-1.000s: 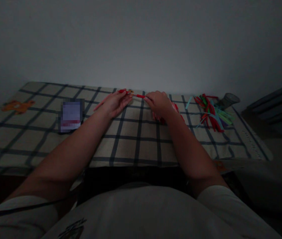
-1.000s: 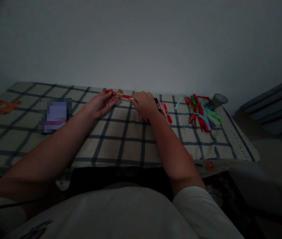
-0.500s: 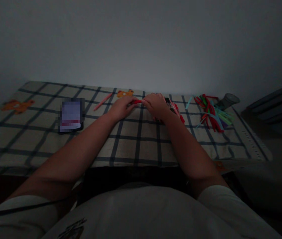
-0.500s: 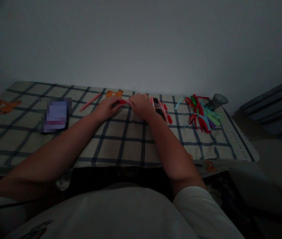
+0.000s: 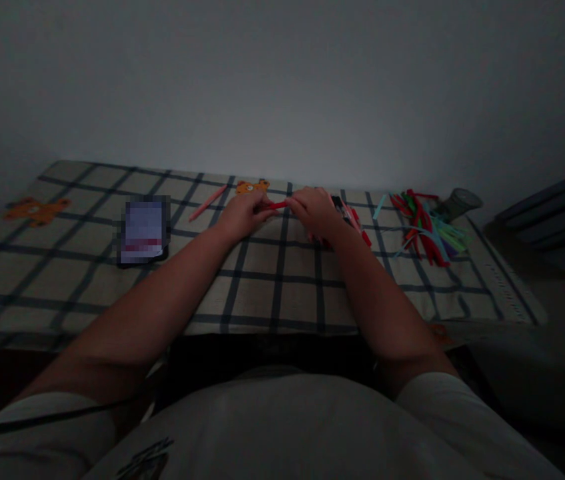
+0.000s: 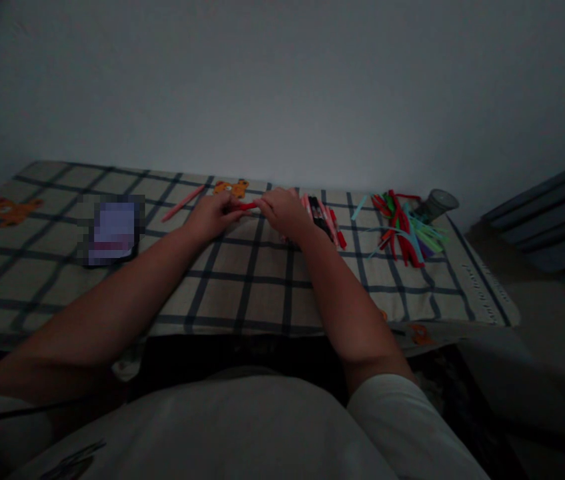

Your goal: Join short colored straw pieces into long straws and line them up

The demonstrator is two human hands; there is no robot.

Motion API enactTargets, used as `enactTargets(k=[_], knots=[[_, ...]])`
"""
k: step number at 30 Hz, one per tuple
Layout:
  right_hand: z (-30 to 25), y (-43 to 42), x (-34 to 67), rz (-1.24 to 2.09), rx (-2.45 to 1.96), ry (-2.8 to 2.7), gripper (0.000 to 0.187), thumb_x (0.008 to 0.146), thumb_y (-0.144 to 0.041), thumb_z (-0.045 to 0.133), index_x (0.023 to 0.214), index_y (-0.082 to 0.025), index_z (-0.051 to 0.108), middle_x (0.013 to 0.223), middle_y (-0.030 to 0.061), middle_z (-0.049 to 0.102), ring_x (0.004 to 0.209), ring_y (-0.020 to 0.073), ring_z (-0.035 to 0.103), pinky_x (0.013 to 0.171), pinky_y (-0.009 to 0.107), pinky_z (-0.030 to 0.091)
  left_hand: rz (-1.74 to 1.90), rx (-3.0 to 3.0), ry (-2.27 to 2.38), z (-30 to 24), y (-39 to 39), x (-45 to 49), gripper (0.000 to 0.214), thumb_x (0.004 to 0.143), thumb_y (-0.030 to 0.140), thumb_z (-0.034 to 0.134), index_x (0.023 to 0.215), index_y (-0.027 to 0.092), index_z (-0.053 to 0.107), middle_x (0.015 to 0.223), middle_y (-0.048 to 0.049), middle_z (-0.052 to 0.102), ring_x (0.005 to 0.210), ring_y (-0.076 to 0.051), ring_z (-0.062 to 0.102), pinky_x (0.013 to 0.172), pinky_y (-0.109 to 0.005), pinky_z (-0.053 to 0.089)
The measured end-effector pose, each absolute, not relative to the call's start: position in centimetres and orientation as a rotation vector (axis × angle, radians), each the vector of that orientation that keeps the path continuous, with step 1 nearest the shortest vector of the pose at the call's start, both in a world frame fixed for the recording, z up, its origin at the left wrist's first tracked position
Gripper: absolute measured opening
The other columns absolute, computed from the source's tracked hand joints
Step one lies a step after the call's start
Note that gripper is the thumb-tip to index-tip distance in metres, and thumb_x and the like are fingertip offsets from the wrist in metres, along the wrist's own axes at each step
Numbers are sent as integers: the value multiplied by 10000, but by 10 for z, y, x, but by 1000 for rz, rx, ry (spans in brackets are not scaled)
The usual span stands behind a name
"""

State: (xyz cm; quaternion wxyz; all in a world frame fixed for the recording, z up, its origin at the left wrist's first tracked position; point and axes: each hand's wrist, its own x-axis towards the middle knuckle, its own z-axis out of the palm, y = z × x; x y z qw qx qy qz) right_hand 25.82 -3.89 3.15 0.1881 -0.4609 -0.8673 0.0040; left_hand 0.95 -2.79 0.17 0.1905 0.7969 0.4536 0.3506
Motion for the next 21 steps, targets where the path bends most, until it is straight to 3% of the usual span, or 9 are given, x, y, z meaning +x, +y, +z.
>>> enactTargets(k=[10, 15, 21], knots=[[34, -39, 259, 83, -1266, -2456, 512, 1259, -433, 389, 997, -233, 782, 1031, 106, 753, 1006, 279, 572, 969, 418, 399, 1043, 2257, 1167, -6, -19, 4, 218, 1004, 453, 903, 1078, 249, 887, 919, -24, 805, 873, -221, 725, 815, -353, 543], [33, -39, 259, 61, -1270, -2452, 549, 1263, -450, 396, 1010, -220, 825, 1022, 113, 753, 1013, 282, 581, 962, 417, 389, 1043, 2209, 1151, -5, -20, 5, 198, 994, 415, 924, 1065, 236, 880, 931, -41, 814, 890, -235, 728, 851, -372, 569], [37, -44, 255, 30, -1342, -2456, 533, 1258, -456, 431, 967, -216, 808, 984, 88, 744, 981, 263, 584, 947, 414, 356, 953, 2263, 1235, 0, -26, 9, 232, 1001, 411, 909, 993, 217, 782, 823, -9, 727, 798, -210, 673, 756, -340, 480]])
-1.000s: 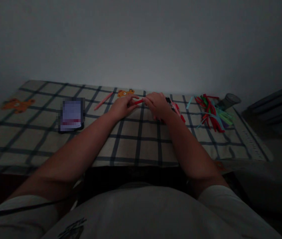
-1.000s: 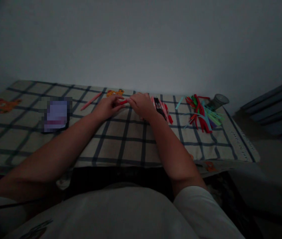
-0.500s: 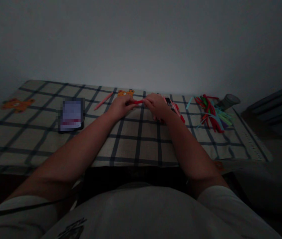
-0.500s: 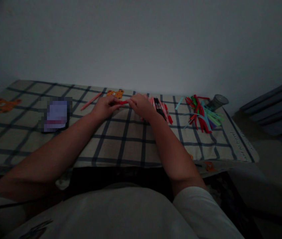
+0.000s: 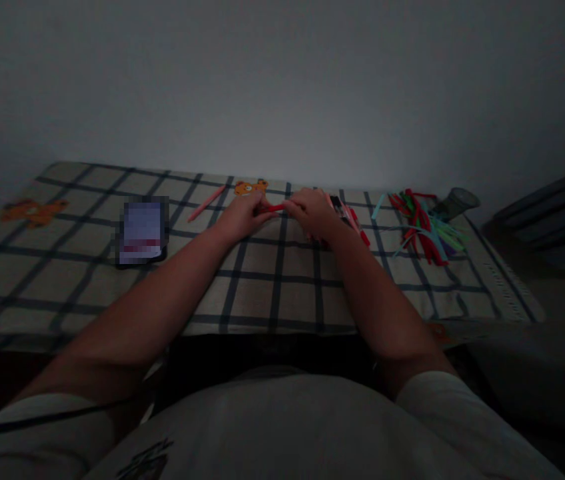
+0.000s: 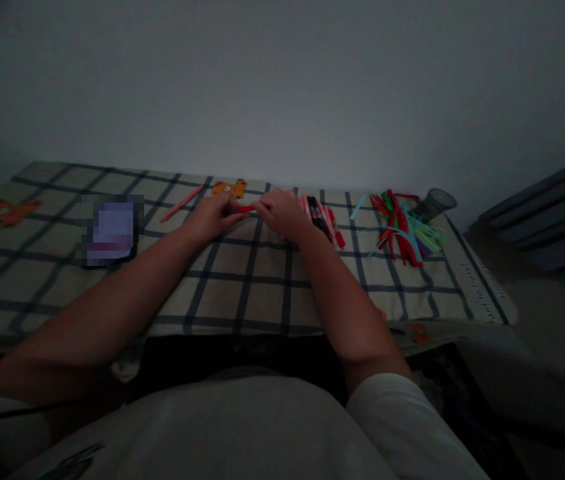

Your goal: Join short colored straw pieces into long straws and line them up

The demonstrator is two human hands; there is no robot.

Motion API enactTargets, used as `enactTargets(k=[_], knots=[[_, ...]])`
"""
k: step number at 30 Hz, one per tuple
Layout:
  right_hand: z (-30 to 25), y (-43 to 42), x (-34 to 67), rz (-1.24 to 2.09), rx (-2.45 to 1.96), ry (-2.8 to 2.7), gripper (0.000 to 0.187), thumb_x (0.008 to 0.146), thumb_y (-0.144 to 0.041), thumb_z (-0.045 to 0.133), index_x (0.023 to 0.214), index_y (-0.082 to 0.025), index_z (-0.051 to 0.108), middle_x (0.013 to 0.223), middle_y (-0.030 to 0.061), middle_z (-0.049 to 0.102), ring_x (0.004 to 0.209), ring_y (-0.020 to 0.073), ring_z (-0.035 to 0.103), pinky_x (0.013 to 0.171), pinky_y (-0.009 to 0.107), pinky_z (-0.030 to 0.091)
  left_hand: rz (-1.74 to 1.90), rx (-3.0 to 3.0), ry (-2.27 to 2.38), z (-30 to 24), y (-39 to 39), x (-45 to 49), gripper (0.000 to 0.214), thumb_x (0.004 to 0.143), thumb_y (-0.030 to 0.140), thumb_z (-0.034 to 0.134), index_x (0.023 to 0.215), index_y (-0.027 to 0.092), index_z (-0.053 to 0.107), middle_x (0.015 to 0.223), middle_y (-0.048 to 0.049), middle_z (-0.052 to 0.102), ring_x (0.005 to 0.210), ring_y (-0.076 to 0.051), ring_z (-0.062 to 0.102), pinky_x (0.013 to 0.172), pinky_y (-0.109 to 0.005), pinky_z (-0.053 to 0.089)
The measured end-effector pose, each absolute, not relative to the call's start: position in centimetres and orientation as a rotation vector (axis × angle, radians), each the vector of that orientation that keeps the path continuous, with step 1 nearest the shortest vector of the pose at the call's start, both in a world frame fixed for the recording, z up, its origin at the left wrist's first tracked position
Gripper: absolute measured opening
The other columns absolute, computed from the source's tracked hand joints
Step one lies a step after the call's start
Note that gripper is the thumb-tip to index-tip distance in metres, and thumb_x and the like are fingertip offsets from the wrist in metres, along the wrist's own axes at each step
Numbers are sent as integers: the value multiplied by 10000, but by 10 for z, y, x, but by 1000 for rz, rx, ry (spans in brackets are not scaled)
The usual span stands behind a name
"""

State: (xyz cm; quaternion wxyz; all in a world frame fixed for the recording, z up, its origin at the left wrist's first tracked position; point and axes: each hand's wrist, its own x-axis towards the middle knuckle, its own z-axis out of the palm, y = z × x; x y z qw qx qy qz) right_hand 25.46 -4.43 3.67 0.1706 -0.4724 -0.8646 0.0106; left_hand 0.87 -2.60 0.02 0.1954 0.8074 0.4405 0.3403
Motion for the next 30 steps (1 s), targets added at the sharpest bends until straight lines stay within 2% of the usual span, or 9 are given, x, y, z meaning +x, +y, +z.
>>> enactTargets(k=[5, 9, 14, 19, 22, 26, 30], knots=[[36, -47, 250, 21, -1376, -2467, 555, 1281, -459, 389, 981, -220, 791, 1042, 101, 768, 1032, 273, 594, 965, 422, 339, 986, 2283, 1293, -4, -21, 8, 313, 965, 467, 947, 955, 227, 746, 775, 3, 692, 746, -202, 647, 721, -340, 477], [33, -44, 251, 28, -1369, -2477, 522, 1281, -446, 405, 1028, -223, 804, 1074, 108, 773, 1057, 280, 591, 959, 416, 343, 1030, 2321, 1337, -6, -15, 4, 363, 919, 537, 975, 898, 236, 773, 791, -19, 733, 804, -221, 664, 773, -340, 510], [32, -40, 255, 58, -1355, -2502, 444, 1263, -389, 458, 1090, -213, 827, 1115, 121, 789, 1073, 290, 611, 960, 414, 365, 930, 2357, 1275, -1, -17, 1, 264, 952, 512, 921, 950, 252, 873, 857, -34, 804, 874, -236, 710, 858, -336, 524], [37, -43, 261, 110, -1279, -2500, 356, 1237, -366, 524, 1247, -204, 841, 1303, 172, 818, 1221, 323, 642, 1055, 433, 387, 893, 2352, 1203, 4, -19, -1, 304, 1011, 562, 842, 978, 265, 894, 790, -5, 777, 778, -197, 653, 767, -303, 460], [42, -47, 264, 103, -1285, -2489, 334, 1228, -364, 556, 1313, -209, 840, 1344, 179, 822, 1282, 335, 644, 1099, 454, 373, 860, 2351, 1180, 5, -20, -2, 340, 1032, 574, 811, 1013, 246, 895, 800, -12, 768, 757, -191, 630, 760, -312, 448], [45, -50, 265, 53, -1324, -2479, 358, 1229, -481, 590, 1241, -234, 847, 1268, 149, 820, 1252, 332, 630, 1072, 456, 358, 858, 2396, 1192, 2, -20, -1, 407, 1021, 637, 816, 1018, 235, 881, 794, -28, 757, 777, -214, 637, 783, -333, 462], [42, -48, 262, -4, -1408, -2496, 546, 1275, -521, 440, 1043, -220, 832, 1148, 148, 799, 1155, 329, 602, 990, 457, 342, 876, 2423, 1211, -2, -19, 0, 381, 1000, 618, 860, 985, 237, 862, 801, -35, 765, 770, -216, 639, 789, -345, 466]])
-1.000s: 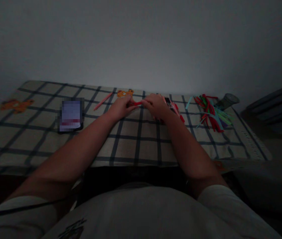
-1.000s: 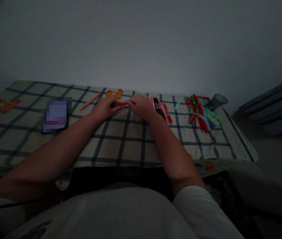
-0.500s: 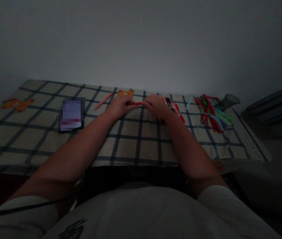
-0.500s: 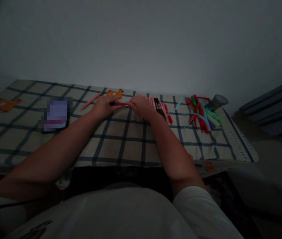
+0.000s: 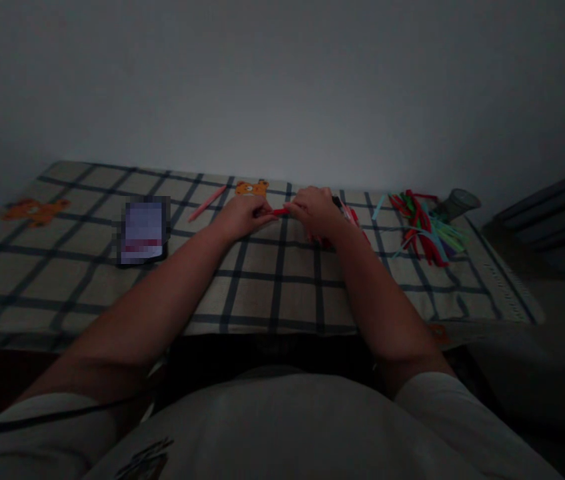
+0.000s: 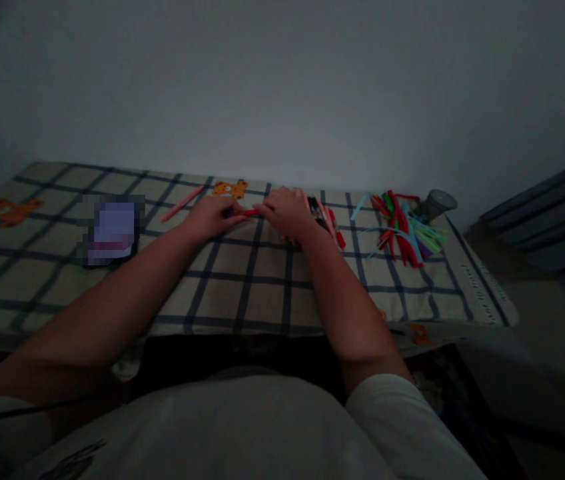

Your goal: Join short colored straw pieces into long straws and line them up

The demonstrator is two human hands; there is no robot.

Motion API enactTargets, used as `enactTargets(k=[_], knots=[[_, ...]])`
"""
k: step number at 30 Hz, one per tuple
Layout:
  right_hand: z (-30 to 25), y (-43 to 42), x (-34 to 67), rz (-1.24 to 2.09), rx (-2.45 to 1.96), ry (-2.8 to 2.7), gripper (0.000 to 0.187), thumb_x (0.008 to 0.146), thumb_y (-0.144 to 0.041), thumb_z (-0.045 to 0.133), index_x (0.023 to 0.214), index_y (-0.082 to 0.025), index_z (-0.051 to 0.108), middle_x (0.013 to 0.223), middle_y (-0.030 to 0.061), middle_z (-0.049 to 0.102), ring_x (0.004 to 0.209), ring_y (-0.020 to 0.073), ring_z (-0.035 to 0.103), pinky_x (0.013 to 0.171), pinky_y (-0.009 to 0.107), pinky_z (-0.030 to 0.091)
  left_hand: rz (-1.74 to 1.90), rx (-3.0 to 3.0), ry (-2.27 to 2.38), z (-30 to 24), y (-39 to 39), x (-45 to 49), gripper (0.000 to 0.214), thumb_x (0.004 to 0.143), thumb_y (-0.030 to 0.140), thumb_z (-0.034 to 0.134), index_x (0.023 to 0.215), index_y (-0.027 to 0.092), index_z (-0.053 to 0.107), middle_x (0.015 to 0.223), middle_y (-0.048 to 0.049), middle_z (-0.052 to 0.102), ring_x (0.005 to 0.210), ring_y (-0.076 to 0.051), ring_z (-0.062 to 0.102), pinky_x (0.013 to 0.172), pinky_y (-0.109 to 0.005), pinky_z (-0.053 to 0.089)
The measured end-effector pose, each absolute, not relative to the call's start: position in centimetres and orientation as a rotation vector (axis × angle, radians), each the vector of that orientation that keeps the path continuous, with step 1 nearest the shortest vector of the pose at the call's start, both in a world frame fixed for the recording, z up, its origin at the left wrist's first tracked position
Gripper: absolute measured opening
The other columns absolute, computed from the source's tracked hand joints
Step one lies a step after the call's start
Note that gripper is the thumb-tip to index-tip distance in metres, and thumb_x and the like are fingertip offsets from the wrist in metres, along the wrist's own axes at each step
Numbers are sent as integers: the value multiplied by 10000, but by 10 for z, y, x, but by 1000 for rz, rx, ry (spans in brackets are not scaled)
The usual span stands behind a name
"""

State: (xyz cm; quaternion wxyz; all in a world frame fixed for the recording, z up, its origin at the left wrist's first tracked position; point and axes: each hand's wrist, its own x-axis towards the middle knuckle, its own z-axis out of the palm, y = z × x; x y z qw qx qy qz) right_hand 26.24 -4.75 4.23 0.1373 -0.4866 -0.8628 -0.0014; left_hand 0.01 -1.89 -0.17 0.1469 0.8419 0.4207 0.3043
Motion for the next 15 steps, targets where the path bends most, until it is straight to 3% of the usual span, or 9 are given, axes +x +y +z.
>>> enactTargets(k=[4, 11, 15], knots=[[41, -46, 261, -9, -1402, -2522, 538, 1276, -512, 449, 1024, -217, 821, 1139, 157, 795, 1144, 335, 590, 980, 460, 337, 886, 2441, 1223, -2, -18, 0, 354, 999, 595, 870, 981, 241, 865, 844, -42, 792, 805, -224, 662, 806, -344, 495], [40, -49, 262, 24, -1360, -2466, 212, 1204, -389, 662, 1171, -225, 791, 1291, 160, 792, 1251, 345, 612, 1048, 445, 346, 840, 2507, 1209, 2, -20, 1, 281, 1071, 492, 804, 1118, 241, 923, 1011, -99, 871, 945, -287, 764, 926, -396, 541], [38, -48, 262, 15, -1351, -2446, 185, 1193, -413, 689, 1187, -243, 761, 1283, 151, 793, 1218, 340, 611, 1026, 431, 341, 825, 2533, 1199, 1, -20, 1, 303, 1100, 490, 743, 1199, 277, 935, 1089, -105, 899, 1036, -310, 798, 941, -403, 548]])
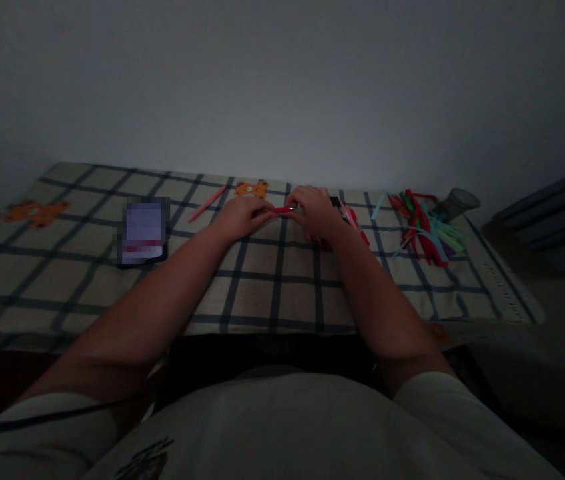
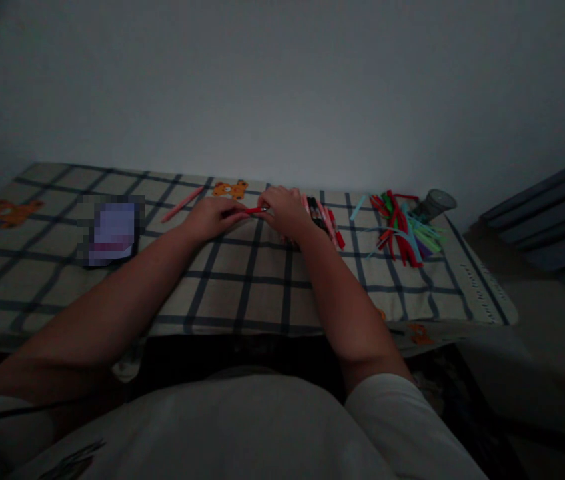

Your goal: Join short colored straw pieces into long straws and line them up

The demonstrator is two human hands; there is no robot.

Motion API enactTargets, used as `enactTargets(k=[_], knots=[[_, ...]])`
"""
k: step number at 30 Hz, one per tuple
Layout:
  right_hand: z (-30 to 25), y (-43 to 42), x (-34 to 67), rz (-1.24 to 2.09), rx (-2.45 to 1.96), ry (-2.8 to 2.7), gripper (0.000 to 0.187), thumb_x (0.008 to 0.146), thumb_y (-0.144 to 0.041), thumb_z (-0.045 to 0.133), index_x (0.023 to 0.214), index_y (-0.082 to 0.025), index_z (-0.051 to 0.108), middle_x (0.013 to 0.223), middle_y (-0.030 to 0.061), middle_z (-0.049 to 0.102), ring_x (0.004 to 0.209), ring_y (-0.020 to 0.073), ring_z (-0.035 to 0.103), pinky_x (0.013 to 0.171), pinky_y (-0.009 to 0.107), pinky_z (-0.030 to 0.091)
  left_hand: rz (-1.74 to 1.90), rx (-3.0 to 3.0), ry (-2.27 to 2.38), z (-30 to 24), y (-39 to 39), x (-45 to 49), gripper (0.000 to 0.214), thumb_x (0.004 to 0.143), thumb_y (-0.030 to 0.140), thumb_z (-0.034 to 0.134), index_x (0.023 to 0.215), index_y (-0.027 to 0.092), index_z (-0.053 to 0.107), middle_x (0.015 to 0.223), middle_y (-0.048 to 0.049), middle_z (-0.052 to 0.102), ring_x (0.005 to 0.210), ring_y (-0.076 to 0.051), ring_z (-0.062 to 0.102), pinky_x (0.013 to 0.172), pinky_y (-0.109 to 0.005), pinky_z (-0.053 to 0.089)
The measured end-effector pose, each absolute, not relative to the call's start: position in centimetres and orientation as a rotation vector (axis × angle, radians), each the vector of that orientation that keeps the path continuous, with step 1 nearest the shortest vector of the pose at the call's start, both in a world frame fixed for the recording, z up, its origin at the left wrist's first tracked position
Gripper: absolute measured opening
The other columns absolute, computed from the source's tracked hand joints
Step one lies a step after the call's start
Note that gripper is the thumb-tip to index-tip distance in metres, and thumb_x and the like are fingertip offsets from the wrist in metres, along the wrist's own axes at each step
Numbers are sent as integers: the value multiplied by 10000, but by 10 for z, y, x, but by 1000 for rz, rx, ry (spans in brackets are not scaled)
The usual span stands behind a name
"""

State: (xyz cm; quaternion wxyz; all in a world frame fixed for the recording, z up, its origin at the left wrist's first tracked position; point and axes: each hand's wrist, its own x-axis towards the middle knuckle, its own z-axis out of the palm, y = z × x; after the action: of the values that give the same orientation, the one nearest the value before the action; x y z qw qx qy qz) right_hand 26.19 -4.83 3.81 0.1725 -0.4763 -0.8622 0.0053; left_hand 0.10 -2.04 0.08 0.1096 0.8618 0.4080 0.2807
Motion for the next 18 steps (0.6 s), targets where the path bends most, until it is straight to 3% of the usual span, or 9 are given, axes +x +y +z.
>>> enactTargets(k=[5, 11, 18], knots=[[38, -48, 261, -7, -1352, -2458, 377, 1215, -570, 646, 1200, -228, 805, 1288, 153, 801, 1233, 336, 611, 1032, 441, 343, 817, 2555, 1183, 1, -21, 2, 344, 1098, 526, 746, 1224, 269, 937, 1079, -100, 895, 1013, -298, 796, 906, -387, 541], [45, -51, 257, -88, -1527, -2568, 518, 1283, -446, 450, 1159, -190, 883, 1290, 194, 827, 1253, 367, 627, 1003, 472, 361, 776, 2580, 1251, 3, -23, 2, 398, 1102, 579, 739, 1218, 252, 935, 1068, -93, 892, 968, -276, 770, 871, -368, 524], [42, -51, 260, -42, -1447, -2501, 299, 1232, -414, 615, 1206, -229, 849, 1360, 177, 807, 1330, 366, 621, 1071, 461, 354, 760, 2596, 1241, 1, -20, 0, 403, 1126, 564, 721, 1281, 260, 935, 1096, -93, 901, 993, -280, 779, 887, -373, 524]])
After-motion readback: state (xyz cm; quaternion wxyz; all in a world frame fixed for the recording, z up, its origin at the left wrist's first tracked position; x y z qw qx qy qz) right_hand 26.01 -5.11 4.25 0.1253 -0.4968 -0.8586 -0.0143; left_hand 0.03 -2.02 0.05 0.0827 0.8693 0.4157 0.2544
